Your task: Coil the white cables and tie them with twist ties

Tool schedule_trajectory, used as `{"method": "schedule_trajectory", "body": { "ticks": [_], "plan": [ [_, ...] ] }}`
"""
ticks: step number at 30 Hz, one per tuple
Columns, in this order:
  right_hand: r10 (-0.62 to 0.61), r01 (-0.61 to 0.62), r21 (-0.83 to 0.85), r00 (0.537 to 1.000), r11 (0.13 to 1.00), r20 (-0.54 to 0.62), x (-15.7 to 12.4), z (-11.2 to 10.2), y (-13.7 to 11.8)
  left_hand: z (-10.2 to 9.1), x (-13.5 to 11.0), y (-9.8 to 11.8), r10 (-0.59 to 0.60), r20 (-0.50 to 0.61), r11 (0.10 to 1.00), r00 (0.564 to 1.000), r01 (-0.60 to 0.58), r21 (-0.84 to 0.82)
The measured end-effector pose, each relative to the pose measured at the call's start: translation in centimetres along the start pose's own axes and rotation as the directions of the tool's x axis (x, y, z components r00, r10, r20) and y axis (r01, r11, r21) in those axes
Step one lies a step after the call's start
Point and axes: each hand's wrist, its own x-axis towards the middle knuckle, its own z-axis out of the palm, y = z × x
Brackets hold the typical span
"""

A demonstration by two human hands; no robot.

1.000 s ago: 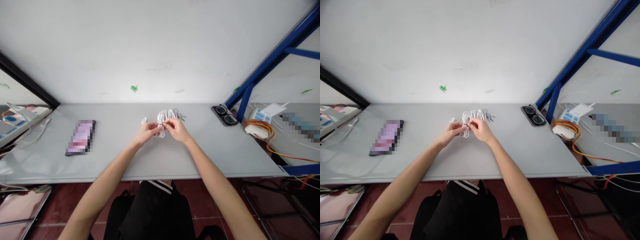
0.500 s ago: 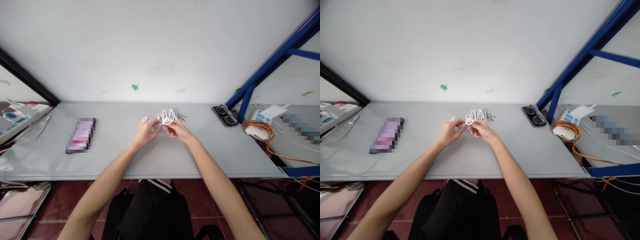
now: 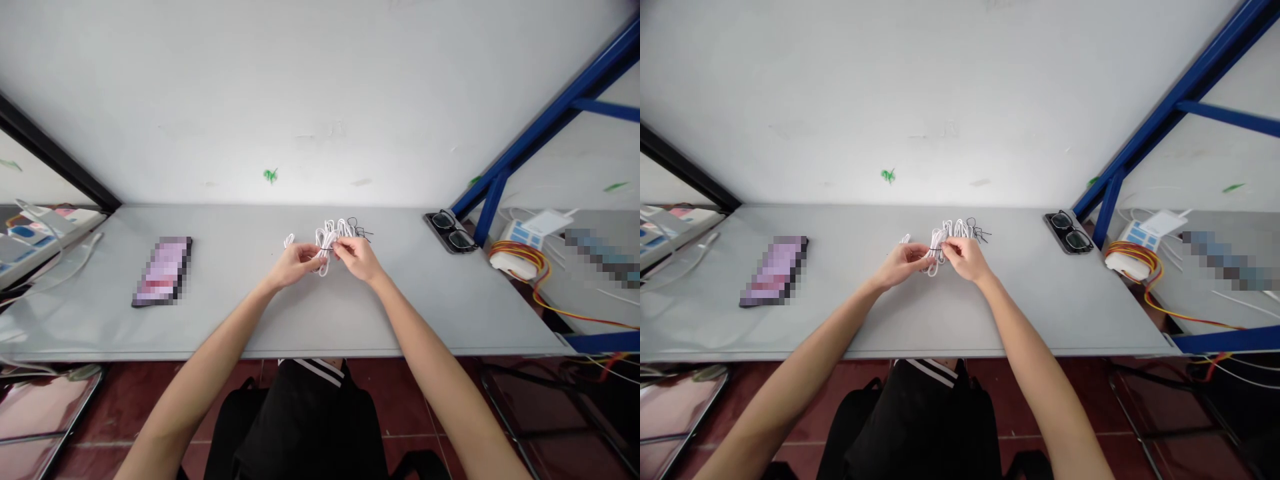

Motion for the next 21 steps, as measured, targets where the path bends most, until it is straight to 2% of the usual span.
{"method": "schedule_trajectory", "body": {
  "ticks": [2,4,8,10,12,15,17,19,21],
  "plan": [
    [0.024,-0.024,0.055,1.000,0.998,-0.011,-0.1,-0.1,-0.1,-0.2,-0.2,0.3,0.030,0.059,0.997,0.998,-0.034,0.076],
    [-0.009,0.009,0.034,1.000,0.999,-0.016,-0.2,0.0,-0.2,-0.3,-0.3,0.5,0.039,0.030,0.985,0.999,-0.044,0.169],
    [-0.122,0.125,-0.127,0.992,0.984,0.034,-0.3,0.5,-0.1,0.0,-0.3,0.5,0.094,-0.145,0.908,0.985,-0.025,0.418],
    [-0.174,0.174,-0.223,0.985,0.959,0.021,-0.3,0.7,0.1,0.1,-0.3,0.5,0.143,-0.153,0.856,0.978,-0.045,0.515],
    [-0.224,0.204,-0.335,0.974,0.920,-0.021,-0.3,0.7,0.3,0.0,-0.3,0.5,0.164,-0.115,0.821,0.980,-0.071,0.567],
    [-0.292,0.222,-0.470,0.953,0.854,-0.081,-0.3,0.5,0.4,-0.4,-0.4,0.6,0.147,-0.049,0.809,0.988,-0.092,0.580],
    [-0.322,0.232,-0.499,0.941,0.835,-0.101,-0.3,0.3,0.3,-0.7,-0.6,0.8,0.140,-0.017,0.821,0.990,-0.106,0.561],
    [-0.312,0.213,-0.470,0.940,0.857,-0.142,-0.3,0.2,0.1,-1.0,-0.7,0.9,0.125,0.004,0.855,0.992,-0.110,0.507],
    [-0.245,0.152,-0.374,0.946,0.915,-0.213,-0.3,0.0,0.1,-1.2,-0.7,1.1,0.098,0.010,0.911,0.995,-0.094,0.401]
  ]
}}
